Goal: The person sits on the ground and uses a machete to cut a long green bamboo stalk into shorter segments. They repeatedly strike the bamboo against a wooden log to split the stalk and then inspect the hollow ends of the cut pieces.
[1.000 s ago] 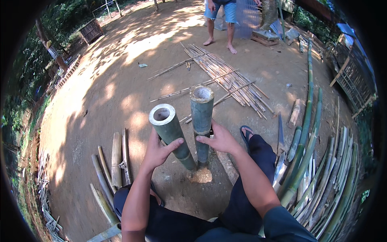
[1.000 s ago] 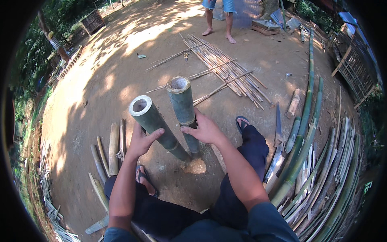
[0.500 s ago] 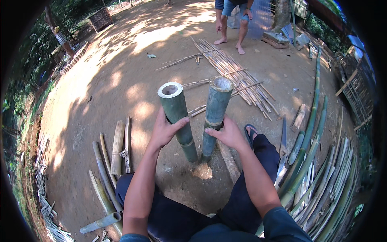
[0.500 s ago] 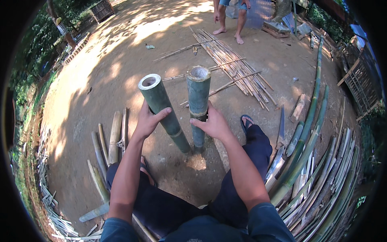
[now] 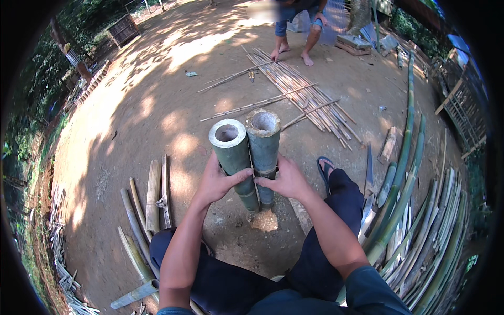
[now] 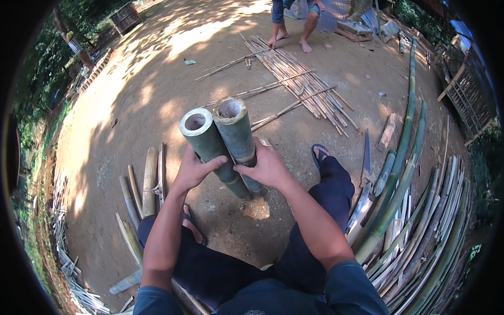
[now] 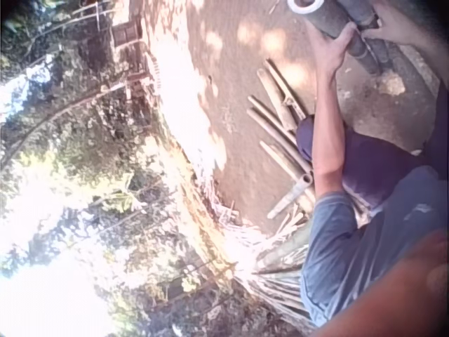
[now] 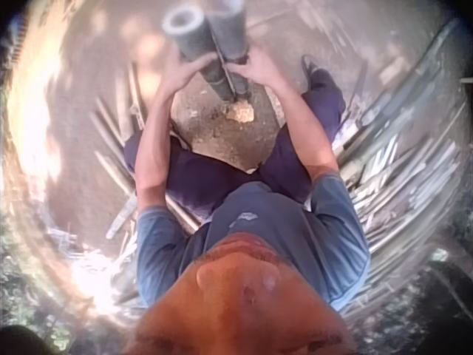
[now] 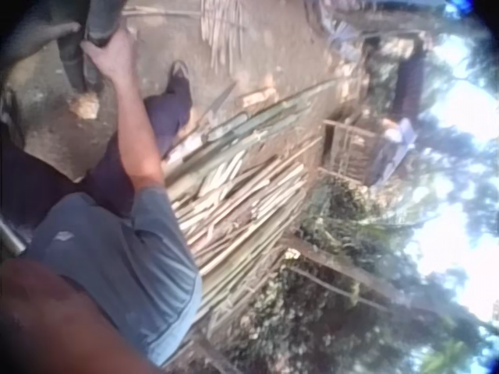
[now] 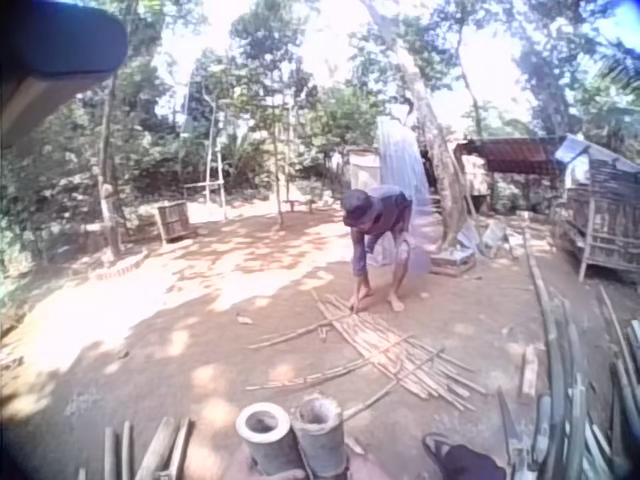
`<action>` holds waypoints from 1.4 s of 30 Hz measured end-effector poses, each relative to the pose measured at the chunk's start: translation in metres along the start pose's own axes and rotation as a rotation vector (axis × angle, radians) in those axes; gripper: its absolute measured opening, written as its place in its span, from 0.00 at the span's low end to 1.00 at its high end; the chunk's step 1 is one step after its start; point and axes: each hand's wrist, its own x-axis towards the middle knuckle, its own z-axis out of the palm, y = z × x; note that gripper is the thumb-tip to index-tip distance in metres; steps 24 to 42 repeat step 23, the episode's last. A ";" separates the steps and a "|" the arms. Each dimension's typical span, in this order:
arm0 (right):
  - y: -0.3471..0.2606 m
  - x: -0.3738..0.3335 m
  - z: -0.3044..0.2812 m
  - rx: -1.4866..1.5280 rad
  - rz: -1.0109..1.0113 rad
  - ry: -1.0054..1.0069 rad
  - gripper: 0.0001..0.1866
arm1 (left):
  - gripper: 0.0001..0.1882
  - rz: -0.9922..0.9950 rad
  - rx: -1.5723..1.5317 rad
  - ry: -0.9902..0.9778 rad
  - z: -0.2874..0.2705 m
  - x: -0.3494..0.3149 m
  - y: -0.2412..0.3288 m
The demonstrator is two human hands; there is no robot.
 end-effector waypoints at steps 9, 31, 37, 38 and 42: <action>0.000 -0.009 0.014 0.187 0.056 0.112 0.34 | 0.32 0.086 0.044 0.010 -0.001 -0.005 -0.004; -0.001 -0.067 -0.111 0.576 -0.344 0.858 0.26 | 0.37 -0.034 0.115 0.077 -0.018 -0.011 -0.007; -0.001 -0.067 -0.111 0.576 -0.344 0.858 0.26 | 0.37 -0.034 0.115 0.077 -0.018 -0.011 -0.007; -0.001 -0.067 -0.111 0.576 -0.344 0.858 0.26 | 0.37 -0.034 0.115 0.077 -0.018 -0.011 -0.007; -0.001 -0.067 -0.111 0.576 -0.344 0.858 0.26 | 0.37 -0.034 0.115 0.077 -0.018 -0.011 -0.007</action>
